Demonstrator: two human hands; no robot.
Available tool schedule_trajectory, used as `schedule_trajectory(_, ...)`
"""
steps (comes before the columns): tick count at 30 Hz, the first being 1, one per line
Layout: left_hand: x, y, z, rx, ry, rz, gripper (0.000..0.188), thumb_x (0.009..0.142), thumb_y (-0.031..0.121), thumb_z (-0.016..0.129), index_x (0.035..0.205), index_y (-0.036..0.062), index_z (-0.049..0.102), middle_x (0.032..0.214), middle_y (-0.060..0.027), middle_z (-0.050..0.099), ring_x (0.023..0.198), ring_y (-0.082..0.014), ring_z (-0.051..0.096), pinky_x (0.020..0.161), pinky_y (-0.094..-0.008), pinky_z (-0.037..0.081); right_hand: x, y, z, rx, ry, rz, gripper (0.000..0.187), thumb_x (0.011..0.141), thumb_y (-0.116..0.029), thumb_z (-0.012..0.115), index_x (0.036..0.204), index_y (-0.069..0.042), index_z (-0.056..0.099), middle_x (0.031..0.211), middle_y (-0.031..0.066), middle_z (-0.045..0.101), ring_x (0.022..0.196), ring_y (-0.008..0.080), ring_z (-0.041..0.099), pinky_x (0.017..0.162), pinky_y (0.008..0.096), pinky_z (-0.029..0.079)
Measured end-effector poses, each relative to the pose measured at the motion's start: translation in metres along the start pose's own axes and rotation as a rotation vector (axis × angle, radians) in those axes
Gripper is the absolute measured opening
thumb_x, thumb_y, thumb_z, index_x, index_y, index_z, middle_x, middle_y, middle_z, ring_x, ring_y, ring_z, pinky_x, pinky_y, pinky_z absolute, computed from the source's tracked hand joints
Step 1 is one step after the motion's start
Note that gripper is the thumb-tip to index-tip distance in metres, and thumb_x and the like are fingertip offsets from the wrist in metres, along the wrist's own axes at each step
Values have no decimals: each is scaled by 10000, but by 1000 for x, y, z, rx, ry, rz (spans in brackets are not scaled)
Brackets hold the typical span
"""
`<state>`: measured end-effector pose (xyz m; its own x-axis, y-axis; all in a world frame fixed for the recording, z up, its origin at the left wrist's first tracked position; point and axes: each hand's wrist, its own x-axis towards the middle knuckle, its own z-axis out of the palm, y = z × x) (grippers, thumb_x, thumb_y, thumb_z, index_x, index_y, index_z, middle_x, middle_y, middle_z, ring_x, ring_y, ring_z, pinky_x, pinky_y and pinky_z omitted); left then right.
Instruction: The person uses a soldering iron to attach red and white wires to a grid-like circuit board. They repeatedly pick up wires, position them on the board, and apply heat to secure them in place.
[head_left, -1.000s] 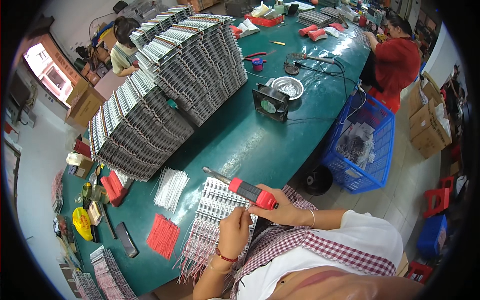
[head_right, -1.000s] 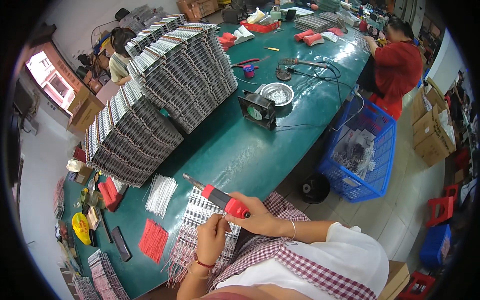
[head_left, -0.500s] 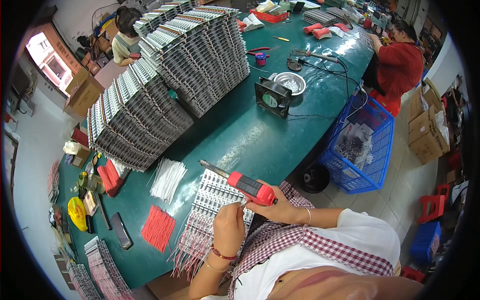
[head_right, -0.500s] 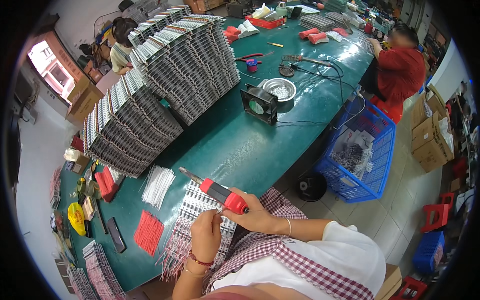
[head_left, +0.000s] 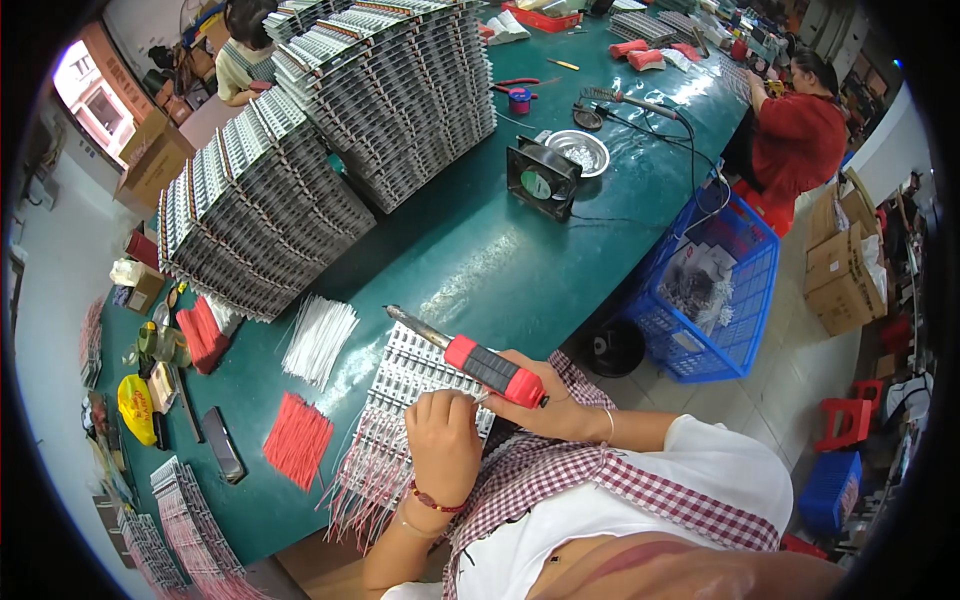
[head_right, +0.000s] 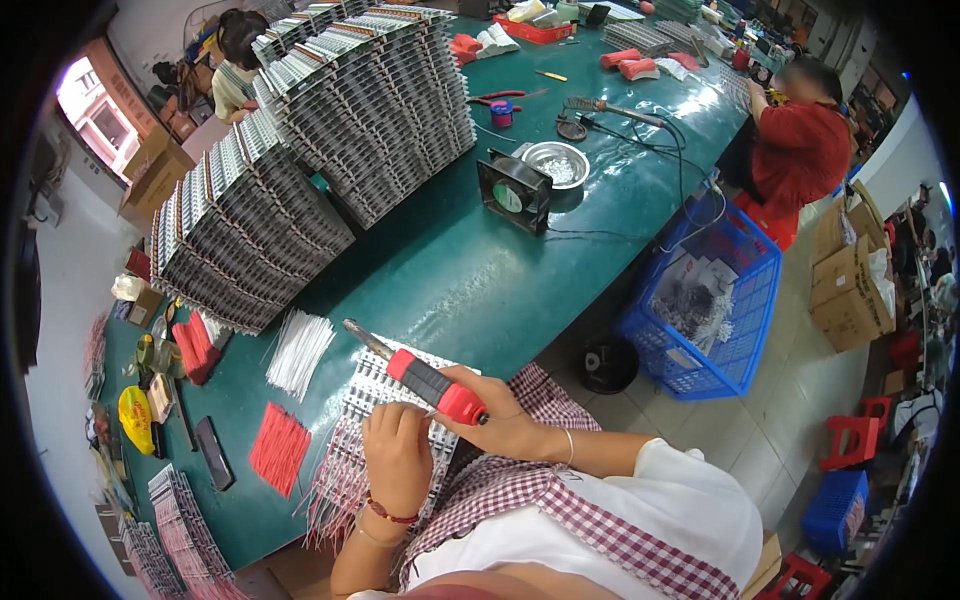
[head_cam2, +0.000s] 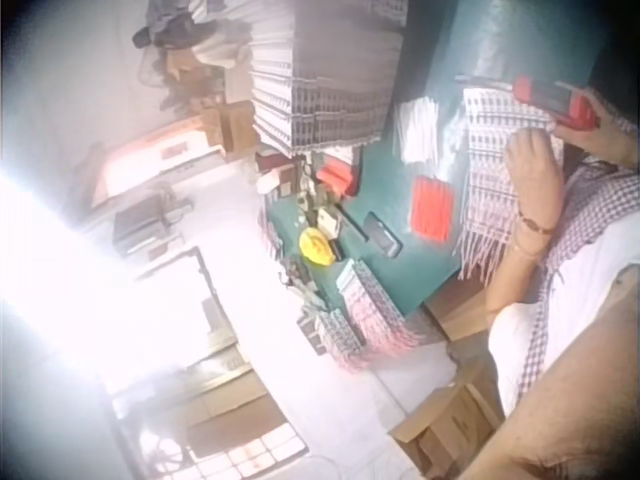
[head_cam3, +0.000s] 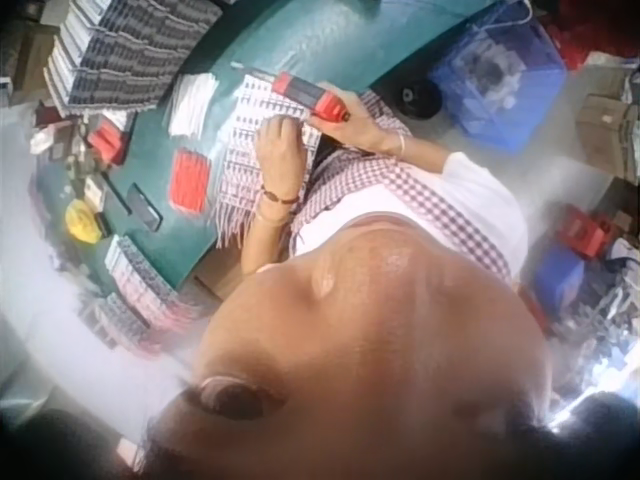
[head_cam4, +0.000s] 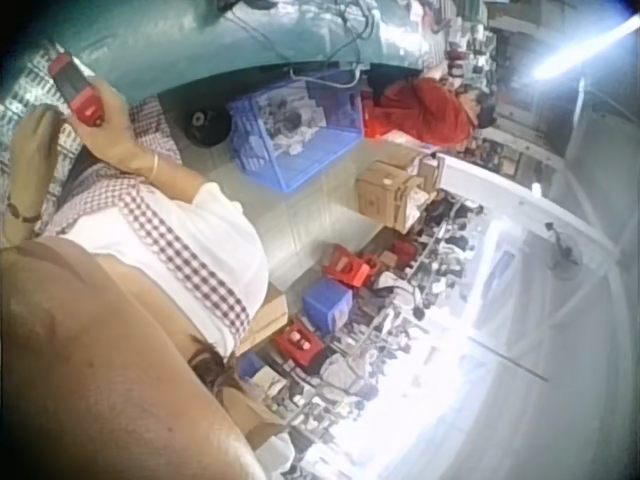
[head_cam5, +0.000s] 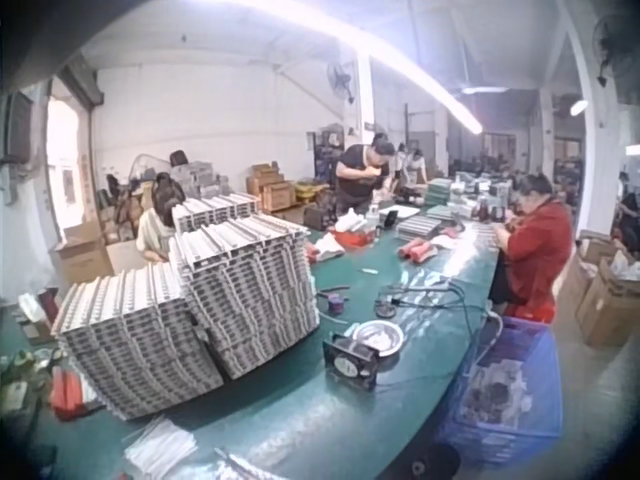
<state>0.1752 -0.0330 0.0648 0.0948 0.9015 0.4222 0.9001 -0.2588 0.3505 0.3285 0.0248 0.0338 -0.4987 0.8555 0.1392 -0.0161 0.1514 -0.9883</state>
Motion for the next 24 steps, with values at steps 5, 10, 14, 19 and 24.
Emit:
schedule_trajectory(5,-2,0,-8,-77,-90,-56,79,777,15,636,855,20,622,746,-123,564,711,-305,539,639,-396,422,-2,1,3,-32,54,-89,450,789,-58,709,1186,8,508,983,138,631,869,189,628,758,296,486)
schedule_trajectory(10,-4,-4,-13,-180,-156,-122,50,785,16,643,832,8,632,708,-144,611,640,-325,590,568,-405,453,-2,-1,0,-43,8,-116,457,783,-42,700,1193,13,504,946,136,627,852,176,619,757,298,490)
schedule_trajectory(14,-6,-4,-15,-220,-184,-171,27,812,18,629,831,0,622,696,-157,618,590,-333,595,527,-396,452,-3,3,1,90,2,-10,386,802,-98,722,1136,-10,550,932,75,634,839,131,605,743,277,486)
schedule_trajectory(19,-2,-1,-15,-309,-208,-229,33,842,57,616,839,25,611,706,-147,600,617,-331,592,533,-405,452,3,-5,-14,424,-140,338,298,828,-188,739,1049,-48,596,918,-6,618,838,74,577,723,249,477)
schedule_trajectory(24,-1,-1,-10,-363,-213,-205,48,856,64,606,848,17,609,710,-156,599,624,-337,595,533,-403,453,4,-10,-16,521,-133,294,288,835,-181,731,1038,-35,589,895,-3,614,843,78,571,744,245,477)
